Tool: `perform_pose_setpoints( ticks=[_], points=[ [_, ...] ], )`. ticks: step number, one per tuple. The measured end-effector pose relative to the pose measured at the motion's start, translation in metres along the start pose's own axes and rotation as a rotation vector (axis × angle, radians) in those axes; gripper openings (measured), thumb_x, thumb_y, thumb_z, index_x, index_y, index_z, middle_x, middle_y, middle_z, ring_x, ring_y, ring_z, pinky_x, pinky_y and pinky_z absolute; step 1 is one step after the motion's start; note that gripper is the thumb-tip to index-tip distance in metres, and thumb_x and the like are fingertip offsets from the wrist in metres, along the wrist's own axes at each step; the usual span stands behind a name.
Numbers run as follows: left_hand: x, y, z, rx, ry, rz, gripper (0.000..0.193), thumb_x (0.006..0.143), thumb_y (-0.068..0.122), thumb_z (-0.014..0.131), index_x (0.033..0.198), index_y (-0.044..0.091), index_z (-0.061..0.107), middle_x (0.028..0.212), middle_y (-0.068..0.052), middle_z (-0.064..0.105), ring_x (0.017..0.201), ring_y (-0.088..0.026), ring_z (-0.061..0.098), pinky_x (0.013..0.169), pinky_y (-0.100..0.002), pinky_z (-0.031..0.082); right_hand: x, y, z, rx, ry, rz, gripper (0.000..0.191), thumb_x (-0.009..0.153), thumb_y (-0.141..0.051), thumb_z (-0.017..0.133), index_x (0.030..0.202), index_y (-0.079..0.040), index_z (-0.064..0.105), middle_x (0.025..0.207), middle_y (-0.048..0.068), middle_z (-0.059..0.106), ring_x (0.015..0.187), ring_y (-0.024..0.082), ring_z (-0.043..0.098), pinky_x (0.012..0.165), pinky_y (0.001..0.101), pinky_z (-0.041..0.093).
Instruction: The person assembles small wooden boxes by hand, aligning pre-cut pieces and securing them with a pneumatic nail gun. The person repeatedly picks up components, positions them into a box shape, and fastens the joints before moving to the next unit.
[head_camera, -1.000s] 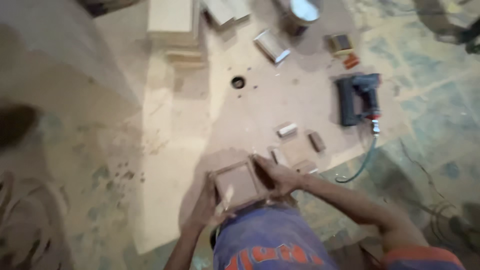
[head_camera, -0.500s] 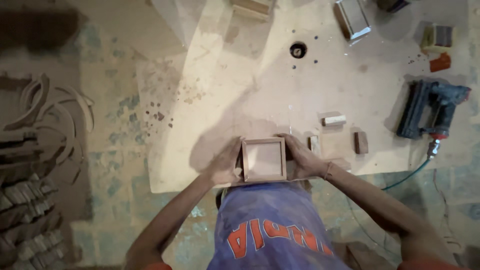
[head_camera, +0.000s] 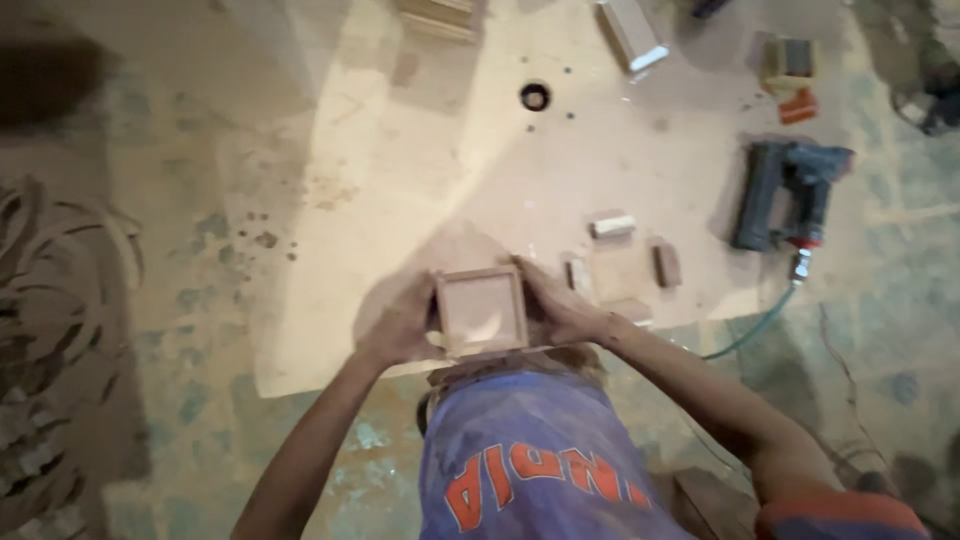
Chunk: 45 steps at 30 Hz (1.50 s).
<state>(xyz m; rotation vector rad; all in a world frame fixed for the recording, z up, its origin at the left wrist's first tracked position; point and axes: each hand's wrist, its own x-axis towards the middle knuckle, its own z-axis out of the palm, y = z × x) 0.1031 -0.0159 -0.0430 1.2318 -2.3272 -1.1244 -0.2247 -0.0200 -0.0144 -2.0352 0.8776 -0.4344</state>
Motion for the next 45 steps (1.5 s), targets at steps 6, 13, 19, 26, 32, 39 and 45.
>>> perform_pose_setpoints(
  ticks=[6,13,19,26,32,39,45],
  points=[
    [0.007,0.039,0.024,0.074,0.148,0.073,0.138,0.041,0.050,0.100,0.147,-0.006,0.032,0.141,-0.033,0.048,0.130,-0.048,0.048,0.106,-0.054,0.042,-0.035,0.024,-0.027,-0.101,-0.112,-0.054,0.141,0.055,-0.013,0.082,0.165,0.007,-0.004,0.173,0.031,0.020,0.159,0.047,0.024,0.130,0.0437,0.026],
    [0.103,0.115,0.080,0.110,0.080,0.259,0.098,0.054,0.027,0.095,0.143,0.016,0.054,0.145,-0.031,0.050,0.137,-0.046,0.050,0.110,-0.051,0.046,-0.125,0.063,-0.117,-0.162,-0.061,0.053,0.144,0.048,-0.035,0.100,0.155,0.002,0.013,0.156,0.034,0.022,0.143,0.052,0.031,0.116,0.0486,0.034],
    [0.163,0.144,0.109,0.101,0.109,0.269,0.109,0.043,0.033,0.098,0.140,0.012,0.053,0.141,-0.037,0.043,0.127,-0.055,0.049,0.101,-0.056,0.048,-0.147,0.107,-0.162,-0.217,0.040,-0.087,0.128,0.055,-0.027,0.096,0.156,0.000,0.023,0.155,0.031,0.031,0.137,0.050,0.044,0.108,0.0486,0.047],
    [0.162,0.140,0.121,0.328,0.183,0.237,0.065,0.083,0.012,0.077,0.145,0.019,0.056,0.147,-0.030,0.047,0.126,-0.045,0.060,0.102,-0.048,0.053,-0.157,0.125,-0.154,-0.166,-0.024,-0.058,0.128,0.054,-0.026,0.096,0.155,0.001,0.022,0.153,0.033,0.029,0.129,0.052,0.050,0.100,0.0473,0.052],
    [0.171,0.128,0.124,0.350,0.201,0.287,0.057,0.084,0.011,0.068,0.139,0.022,0.058,0.144,-0.027,0.048,0.123,-0.045,0.058,0.104,-0.050,0.052,-0.147,0.129,-0.153,-0.115,-0.112,0.047,0.125,0.057,-0.031,0.094,0.156,-0.002,0.023,0.158,0.033,0.026,0.126,0.047,0.053,0.102,0.0451,0.054],
    [0.158,0.140,0.121,0.136,0.165,0.132,0.091,0.082,0.064,0.060,0.157,0.024,0.027,0.166,-0.026,0.014,0.154,-0.048,0.015,0.123,-0.063,0.020,-0.155,0.126,-0.174,-0.121,0.219,-0.208,0.131,0.061,-0.067,0.081,0.150,0.005,0.016,0.163,0.034,0.017,0.149,0.054,0.024,0.122,0.0631,0.020],
    [0.210,0.213,0.146,0.225,-0.185,-0.591,0.117,0.074,0.097,0.040,0.164,0.029,0.010,0.168,-0.020,-0.014,0.154,-0.046,-0.015,0.114,-0.076,-0.010,-0.227,0.147,-0.215,-0.643,0.757,0.637,0.092,0.095,-0.035,0.083,0.152,0.014,0.031,0.147,0.031,0.041,0.142,0.049,0.044,0.119,0.0570,0.040]
  ],
)
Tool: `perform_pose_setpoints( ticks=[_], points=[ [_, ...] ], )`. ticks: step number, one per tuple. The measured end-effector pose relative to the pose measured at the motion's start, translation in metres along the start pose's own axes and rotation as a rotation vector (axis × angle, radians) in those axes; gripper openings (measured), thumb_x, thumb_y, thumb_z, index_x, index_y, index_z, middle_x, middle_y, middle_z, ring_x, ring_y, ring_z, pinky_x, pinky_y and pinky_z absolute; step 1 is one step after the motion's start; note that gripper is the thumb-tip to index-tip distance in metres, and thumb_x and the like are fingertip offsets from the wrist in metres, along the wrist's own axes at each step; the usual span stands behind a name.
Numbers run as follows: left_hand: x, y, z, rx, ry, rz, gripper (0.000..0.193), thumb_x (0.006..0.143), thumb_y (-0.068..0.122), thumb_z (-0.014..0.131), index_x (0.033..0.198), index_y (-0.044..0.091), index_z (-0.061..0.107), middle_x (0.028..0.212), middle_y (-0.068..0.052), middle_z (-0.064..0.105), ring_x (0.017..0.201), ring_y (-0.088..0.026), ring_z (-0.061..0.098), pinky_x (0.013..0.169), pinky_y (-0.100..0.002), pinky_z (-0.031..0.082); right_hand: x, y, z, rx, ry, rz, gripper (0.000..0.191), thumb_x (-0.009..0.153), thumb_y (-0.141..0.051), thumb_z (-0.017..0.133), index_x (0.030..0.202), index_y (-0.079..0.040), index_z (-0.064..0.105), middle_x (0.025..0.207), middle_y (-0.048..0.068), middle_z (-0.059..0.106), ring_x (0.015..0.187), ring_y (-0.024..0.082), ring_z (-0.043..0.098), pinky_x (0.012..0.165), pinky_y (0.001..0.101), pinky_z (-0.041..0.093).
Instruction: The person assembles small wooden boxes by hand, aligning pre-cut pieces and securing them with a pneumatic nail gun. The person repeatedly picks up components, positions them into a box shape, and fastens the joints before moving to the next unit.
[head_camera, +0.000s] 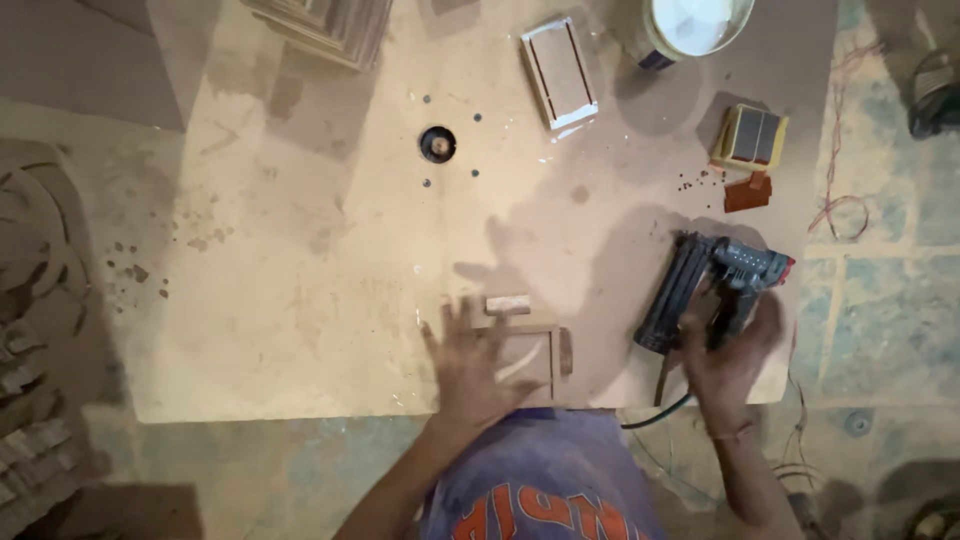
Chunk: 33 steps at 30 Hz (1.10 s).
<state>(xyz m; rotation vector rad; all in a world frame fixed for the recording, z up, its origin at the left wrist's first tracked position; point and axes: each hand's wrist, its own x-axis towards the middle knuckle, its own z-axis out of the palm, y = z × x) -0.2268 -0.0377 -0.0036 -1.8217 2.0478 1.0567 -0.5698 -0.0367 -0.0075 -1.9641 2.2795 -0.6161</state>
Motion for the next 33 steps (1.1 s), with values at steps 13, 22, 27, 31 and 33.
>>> perform_pose_setpoints(
  ticks=[13,22,27,31,33],
  points=[
    [0.028,0.067,0.005,0.080,0.610,0.054,0.044,0.079,0.051,0.069,0.100,0.013,0.074,0.115,-0.004,0.071,0.113,-0.026,0.062,0.099,-0.070,0.032,0.028,0.047,0.008,0.522,-0.267,0.663,0.044,0.090,-0.017,0.077,0.117,0.007,0.052,0.081,0.015,0.067,0.060,0.022,0.064,0.054,0.0355,0.052],
    [0.030,0.064,0.008,0.167,0.558,0.105,0.054,0.072,0.055,0.072,0.103,0.011,0.076,0.115,-0.004,0.073,0.109,-0.023,0.063,0.094,-0.065,0.031,0.002,0.036,0.007,1.399,-0.764,1.066,0.023,0.095,-0.016,0.071,0.104,0.004,0.064,0.068,0.007,0.064,0.054,0.015,0.062,0.046,0.0295,0.052],
    [0.031,0.057,0.014,0.114,0.586,0.137,0.057,0.075,0.060,0.072,0.104,0.012,0.075,0.115,-0.003,0.072,0.112,-0.025,0.061,0.101,-0.062,0.028,-0.013,0.010,0.019,1.579,-1.090,1.274,0.028,0.091,-0.018,0.072,0.104,0.006,0.068,0.059,0.006,0.061,0.048,0.015,0.060,0.045,0.0313,0.054],
    [0.030,0.056,0.015,0.132,0.584,0.147,0.053,0.079,0.057,0.074,0.105,0.012,0.074,0.115,-0.004,0.072,0.112,-0.025,0.061,0.103,-0.059,0.027,-0.018,-0.004,0.025,1.323,-1.143,1.342,0.025,0.085,-0.010,0.071,0.105,0.005,0.068,0.067,0.010,0.066,0.047,0.012,0.057,0.042,0.0288,0.050],
    [0.029,0.057,0.014,0.109,0.581,0.137,0.051,0.079,0.055,0.075,0.107,0.012,0.074,0.116,-0.003,0.072,0.114,-0.024,0.061,0.105,-0.059,0.027,-0.019,-0.003,0.025,1.302,-1.174,1.369,0.024,0.088,-0.009,0.073,0.105,0.008,0.070,0.061,0.011,0.059,0.046,0.014,0.057,0.041,0.0301,0.050]
  ],
)
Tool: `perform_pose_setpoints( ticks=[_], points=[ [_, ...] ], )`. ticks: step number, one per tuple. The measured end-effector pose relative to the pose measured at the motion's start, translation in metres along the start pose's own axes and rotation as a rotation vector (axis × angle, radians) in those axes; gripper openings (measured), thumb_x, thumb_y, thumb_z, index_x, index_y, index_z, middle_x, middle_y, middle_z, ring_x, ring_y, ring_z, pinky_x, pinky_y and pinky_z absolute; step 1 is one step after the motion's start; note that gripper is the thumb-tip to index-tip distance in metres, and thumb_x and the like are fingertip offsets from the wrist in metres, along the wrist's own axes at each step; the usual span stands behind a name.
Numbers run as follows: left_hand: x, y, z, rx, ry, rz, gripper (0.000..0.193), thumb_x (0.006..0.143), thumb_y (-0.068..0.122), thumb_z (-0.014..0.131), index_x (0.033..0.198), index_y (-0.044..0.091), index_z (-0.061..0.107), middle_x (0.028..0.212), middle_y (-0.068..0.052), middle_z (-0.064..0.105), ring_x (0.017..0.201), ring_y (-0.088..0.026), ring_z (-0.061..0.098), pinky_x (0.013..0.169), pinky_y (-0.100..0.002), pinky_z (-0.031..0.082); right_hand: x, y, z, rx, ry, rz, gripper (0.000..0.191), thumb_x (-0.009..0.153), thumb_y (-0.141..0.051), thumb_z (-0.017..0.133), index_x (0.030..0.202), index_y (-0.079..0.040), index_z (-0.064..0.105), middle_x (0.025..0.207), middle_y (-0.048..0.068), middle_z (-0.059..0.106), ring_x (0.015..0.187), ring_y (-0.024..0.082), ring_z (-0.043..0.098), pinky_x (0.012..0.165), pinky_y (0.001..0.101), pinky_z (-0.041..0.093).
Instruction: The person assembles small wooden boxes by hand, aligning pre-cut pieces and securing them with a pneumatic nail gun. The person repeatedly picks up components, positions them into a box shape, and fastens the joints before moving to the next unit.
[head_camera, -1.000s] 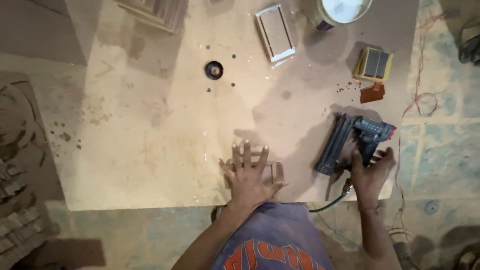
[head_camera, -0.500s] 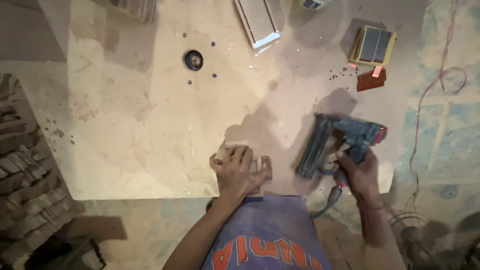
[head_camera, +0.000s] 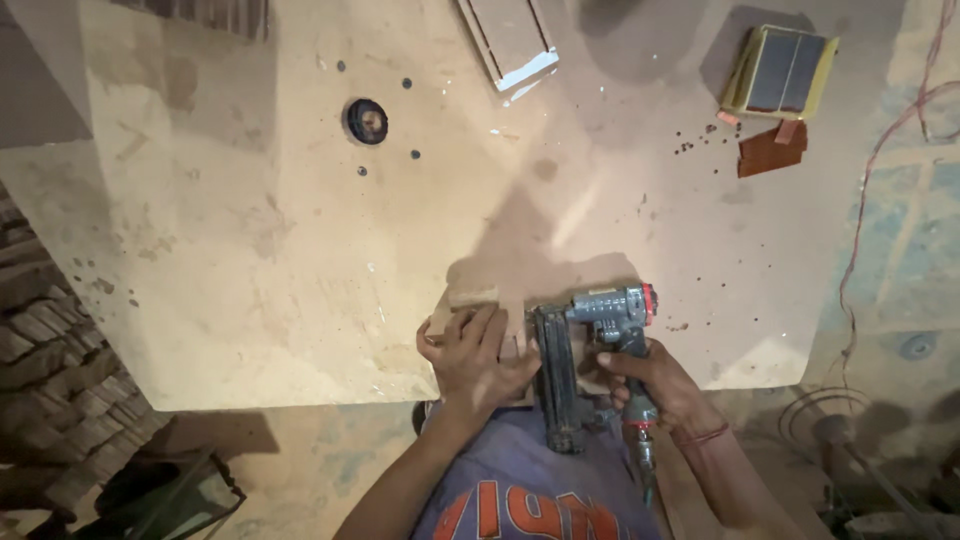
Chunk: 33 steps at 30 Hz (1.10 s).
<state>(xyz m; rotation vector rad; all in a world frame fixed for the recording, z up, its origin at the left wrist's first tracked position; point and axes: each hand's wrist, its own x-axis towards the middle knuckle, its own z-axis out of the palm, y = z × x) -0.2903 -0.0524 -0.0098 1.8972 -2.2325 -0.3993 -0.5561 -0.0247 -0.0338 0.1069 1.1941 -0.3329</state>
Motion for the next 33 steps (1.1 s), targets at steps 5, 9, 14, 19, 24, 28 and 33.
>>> perform_pose_setpoints(
  ticks=[5,9,14,19,24,28,33],
  points=[
    [0.003,0.000,-0.002,-0.035,-0.005,0.012,0.053,0.075,0.053,0.077,0.107,0.010,0.074,0.112,-0.005,0.072,0.112,-0.024,0.061,0.103,-0.058,0.026,0.004,0.009,0.000,0.108,0.016,-0.063,0.021,0.084,-0.002,0.070,0.103,0.005,0.069,0.078,0.017,0.072,0.048,0.013,0.059,0.043,0.0297,0.053],
    [0.003,0.001,-0.001,-0.034,-0.012,-0.005,0.053,0.074,0.052,0.078,0.106,0.011,0.074,0.112,-0.004,0.072,0.112,-0.023,0.062,0.104,-0.058,0.026,0.005,0.010,0.003,0.081,0.007,-0.081,0.019,0.086,0.000,0.068,0.103,0.006,0.070,0.085,0.022,0.075,0.048,0.013,0.058,0.043,0.0294,0.054],
    [0.001,0.001,0.002,-0.029,0.002,0.000,0.052,0.073,0.051,0.077,0.106,0.011,0.074,0.112,-0.004,0.072,0.112,-0.023,0.062,0.105,-0.059,0.026,0.003,0.008,0.005,0.106,0.007,-0.076,0.018,0.083,0.002,0.067,0.100,0.005,0.068,0.079,0.019,0.074,0.047,0.014,0.059,0.042,0.0299,0.053],
    [0.002,0.000,0.001,-0.050,-0.012,0.005,0.053,0.072,0.049,0.077,0.107,0.010,0.074,0.113,-0.006,0.073,0.112,-0.025,0.062,0.104,-0.059,0.026,-0.002,0.012,0.007,0.174,-0.058,-0.118,0.017,0.083,0.002,0.069,0.101,0.004,0.067,0.068,0.010,0.063,0.048,0.014,0.058,0.042,0.0307,0.051],
    [0.002,0.001,-0.004,-0.071,-0.014,0.010,0.052,0.073,0.046,0.076,0.109,0.010,0.073,0.116,-0.006,0.071,0.115,-0.025,0.061,0.105,-0.060,0.026,-0.009,0.014,0.011,0.143,-0.044,-0.124,0.018,0.082,0.003,0.068,0.099,0.004,0.067,0.069,0.011,0.066,0.047,0.014,0.055,0.042,0.0304,0.050],
    [0.001,0.001,-0.004,-0.069,-0.026,0.014,0.051,0.072,0.043,0.073,0.110,0.009,0.073,0.117,-0.007,0.071,0.116,-0.025,0.061,0.105,-0.060,0.026,-0.012,0.015,0.013,0.177,-0.077,-0.168,0.019,0.082,0.004,0.069,0.100,0.003,0.066,0.069,0.008,0.063,0.049,0.013,0.056,0.043,0.0295,0.050],
    [-0.001,-0.001,-0.001,-0.052,-0.031,0.029,0.050,0.075,0.044,0.071,0.112,0.010,0.073,0.117,-0.006,0.071,0.116,-0.025,0.060,0.105,-0.060,0.025,-0.017,0.017,0.013,0.072,-0.057,-0.198,0.019,0.082,0.003,0.071,0.101,0.003,0.068,0.064,0.007,0.061,0.048,0.014,0.058,0.045,0.0305,0.053]
  ],
)
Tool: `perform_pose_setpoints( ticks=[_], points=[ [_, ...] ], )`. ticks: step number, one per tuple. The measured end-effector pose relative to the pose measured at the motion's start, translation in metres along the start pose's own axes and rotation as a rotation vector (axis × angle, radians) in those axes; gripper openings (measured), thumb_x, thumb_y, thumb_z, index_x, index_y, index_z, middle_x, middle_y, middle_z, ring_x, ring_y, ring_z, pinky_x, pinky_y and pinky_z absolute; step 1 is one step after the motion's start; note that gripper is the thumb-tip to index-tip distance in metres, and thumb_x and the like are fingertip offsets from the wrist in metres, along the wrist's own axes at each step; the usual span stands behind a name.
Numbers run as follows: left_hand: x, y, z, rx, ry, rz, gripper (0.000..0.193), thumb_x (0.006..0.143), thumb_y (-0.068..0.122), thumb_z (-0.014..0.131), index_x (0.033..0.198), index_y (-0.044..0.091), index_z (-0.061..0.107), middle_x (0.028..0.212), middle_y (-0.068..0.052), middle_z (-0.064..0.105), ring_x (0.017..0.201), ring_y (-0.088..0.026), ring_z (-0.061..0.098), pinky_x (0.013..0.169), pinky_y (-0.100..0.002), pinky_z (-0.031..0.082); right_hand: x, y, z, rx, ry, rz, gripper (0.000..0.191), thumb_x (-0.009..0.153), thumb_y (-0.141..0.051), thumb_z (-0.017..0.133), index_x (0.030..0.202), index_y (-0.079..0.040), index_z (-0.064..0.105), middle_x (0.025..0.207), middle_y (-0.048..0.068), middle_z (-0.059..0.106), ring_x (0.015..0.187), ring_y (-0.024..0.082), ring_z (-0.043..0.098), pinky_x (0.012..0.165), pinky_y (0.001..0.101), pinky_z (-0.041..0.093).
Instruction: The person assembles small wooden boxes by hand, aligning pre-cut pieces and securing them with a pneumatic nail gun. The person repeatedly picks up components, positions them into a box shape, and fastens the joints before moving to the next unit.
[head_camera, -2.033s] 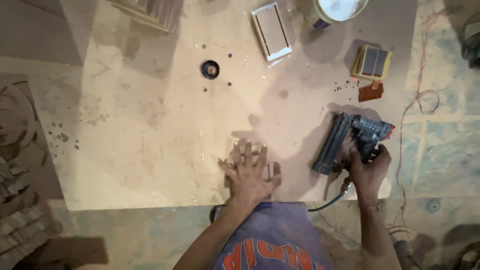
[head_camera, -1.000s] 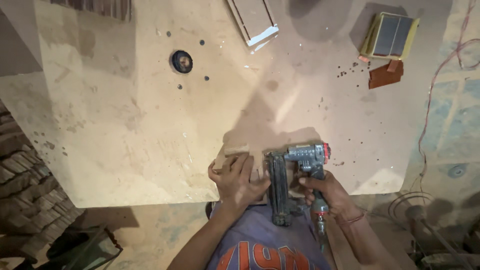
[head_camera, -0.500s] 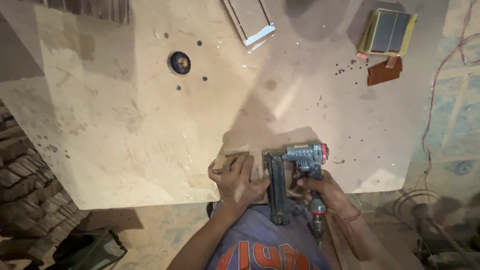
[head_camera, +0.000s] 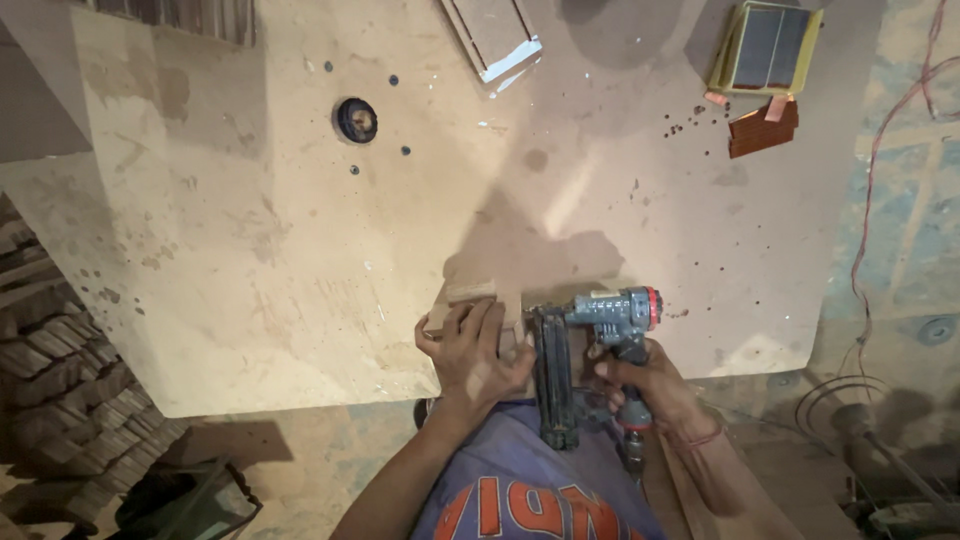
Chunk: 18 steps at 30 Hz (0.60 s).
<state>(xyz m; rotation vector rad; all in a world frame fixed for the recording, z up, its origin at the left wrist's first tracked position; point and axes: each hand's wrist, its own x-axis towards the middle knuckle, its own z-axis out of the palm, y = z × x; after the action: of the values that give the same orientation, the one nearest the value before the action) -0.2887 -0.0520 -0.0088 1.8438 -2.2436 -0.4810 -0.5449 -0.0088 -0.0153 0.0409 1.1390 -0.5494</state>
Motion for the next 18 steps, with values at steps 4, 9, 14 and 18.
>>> perform_pose_setpoints(
  ticks=[4,9,14,18],
  points=[
    [-0.003,-0.001,0.002,-0.010,-0.002,-0.006,0.051,0.076,0.044,0.069,0.115,0.010,0.073,0.118,-0.006,0.072,0.117,-0.024,0.060,0.106,-0.060,0.024,-0.008,0.000,0.003,-0.038,0.034,0.004,0.021,0.081,0.004,0.071,0.101,0.003,0.068,0.063,0.006,0.062,0.047,0.014,0.057,0.044,0.0306,0.052],
    [-0.004,-0.003,0.003,-0.003,0.004,0.003,0.051,0.078,0.046,0.067,0.114,0.011,0.073,0.118,-0.006,0.072,0.117,-0.024,0.060,0.107,-0.060,0.023,-0.013,-0.003,0.008,-0.043,0.022,-0.024,0.021,0.080,0.003,0.072,0.101,0.003,0.068,0.065,0.007,0.063,0.047,0.014,0.059,0.045,0.0309,0.053],
    [-0.004,-0.003,0.004,0.010,-0.005,0.009,0.052,0.079,0.048,0.069,0.115,0.011,0.073,0.118,-0.005,0.071,0.117,-0.025,0.060,0.106,-0.062,0.023,-0.016,-0.002,0.009,-0.059,0.022,-0.034,0.020,0.080,0.003,0.072,0.100,0.003,0.068,0.065,0.007,0.063,0.047,0.014,0.060,0.045,0.0312,0.053],
    [-0.005,-0.003,0.004,0.005,-0.016,-0.002,0.052,0.078,0.048,0.070,0.116,0.011,0.072,0.118,-0.005,0.071,0.118,-0.024,0.060,0.106,-0.063,0.024,-0.015,0.003,0.006,-0.043,0.022,-0.044,0.019,0.081,0.003,0.073,0.099,0.004,0.068,0.066,0.008,0.065,0.047,0.014,0.060,0.045,0.0308,0.053]
  ],
)
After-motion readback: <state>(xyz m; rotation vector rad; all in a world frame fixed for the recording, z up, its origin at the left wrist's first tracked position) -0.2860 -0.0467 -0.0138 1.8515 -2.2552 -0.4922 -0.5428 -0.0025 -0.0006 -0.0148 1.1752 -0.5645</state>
